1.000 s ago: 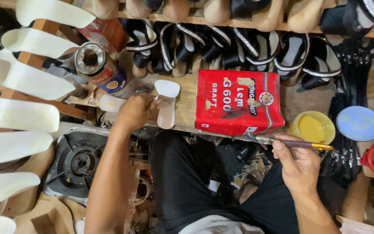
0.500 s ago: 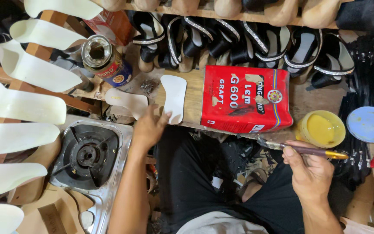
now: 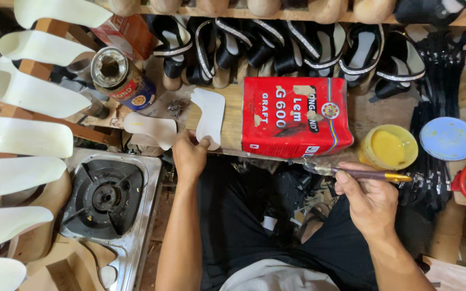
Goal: The person applies a yellowish adhesive to white shoe insoles using a brush. They repeatedly dip the brush into a container of glue and spread it evenly across the insole surface, then place the treated insole aside and pick up another one to repeat the process.
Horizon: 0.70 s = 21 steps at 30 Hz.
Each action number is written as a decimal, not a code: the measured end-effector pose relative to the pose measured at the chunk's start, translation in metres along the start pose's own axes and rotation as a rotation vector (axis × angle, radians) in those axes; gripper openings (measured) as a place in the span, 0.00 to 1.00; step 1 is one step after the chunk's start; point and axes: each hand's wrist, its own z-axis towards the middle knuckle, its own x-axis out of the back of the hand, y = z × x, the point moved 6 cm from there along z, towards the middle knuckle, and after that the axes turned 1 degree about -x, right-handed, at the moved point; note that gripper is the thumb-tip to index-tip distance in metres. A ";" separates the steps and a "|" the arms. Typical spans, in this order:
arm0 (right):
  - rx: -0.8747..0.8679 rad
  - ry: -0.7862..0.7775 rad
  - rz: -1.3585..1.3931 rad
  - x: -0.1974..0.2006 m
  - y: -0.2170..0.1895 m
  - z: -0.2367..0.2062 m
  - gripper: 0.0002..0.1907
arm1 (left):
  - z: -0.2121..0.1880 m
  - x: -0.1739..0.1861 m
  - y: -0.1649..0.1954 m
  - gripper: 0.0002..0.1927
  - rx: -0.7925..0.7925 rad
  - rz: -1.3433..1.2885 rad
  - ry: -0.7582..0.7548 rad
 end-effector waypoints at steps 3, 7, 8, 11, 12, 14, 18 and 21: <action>0.041 -0.027 0.038 0.000 -0.013 0.005 0.13 | 0.001 -0.003 0.014 0.15 -0.036 -0.021 -0.045; 0.124 -0.043 -0.009 -0.002 -0.038 0.014 0.13 | 0.001 0.023 0.053 0.19 -0.066 -0.079 -0.026; 0.138 -0.036 -0.055 -0.003 -0.045 0.017 0.13 | 0.001 0.035 0.067 0.20 -0.090 -0.045 -0.046; 0.331 -0.081 -0.276 -0.014 -0.076 0.031 0.18 | -0.008 0.075 0.131 0.21 -0.473 0.060 -0.112; 0.397 -0.130 -0.278 -0.020 -0.087 0.035 0.22 | -0.016 0.087 0.155 0.20 -0.653 0.096 -0.135; 0.539 -0.219 -0.282 -0.034 -0.110 0.046 0.31 | -0.026 0.100 0.188 0.21 -0.704 0.134 -0.260; 0.857 -0.315 -0.521 -0.055 -0.156 0.066 0.40 | -0.059 0.102 0.250 0.22 -0.946 0.227 -0.426; 0.928 -0.398 -0.572 -0.064 -0.173 0.084 0.40 | -0.070 0.098 0.276 0.25 -1.058 0.185 -0.462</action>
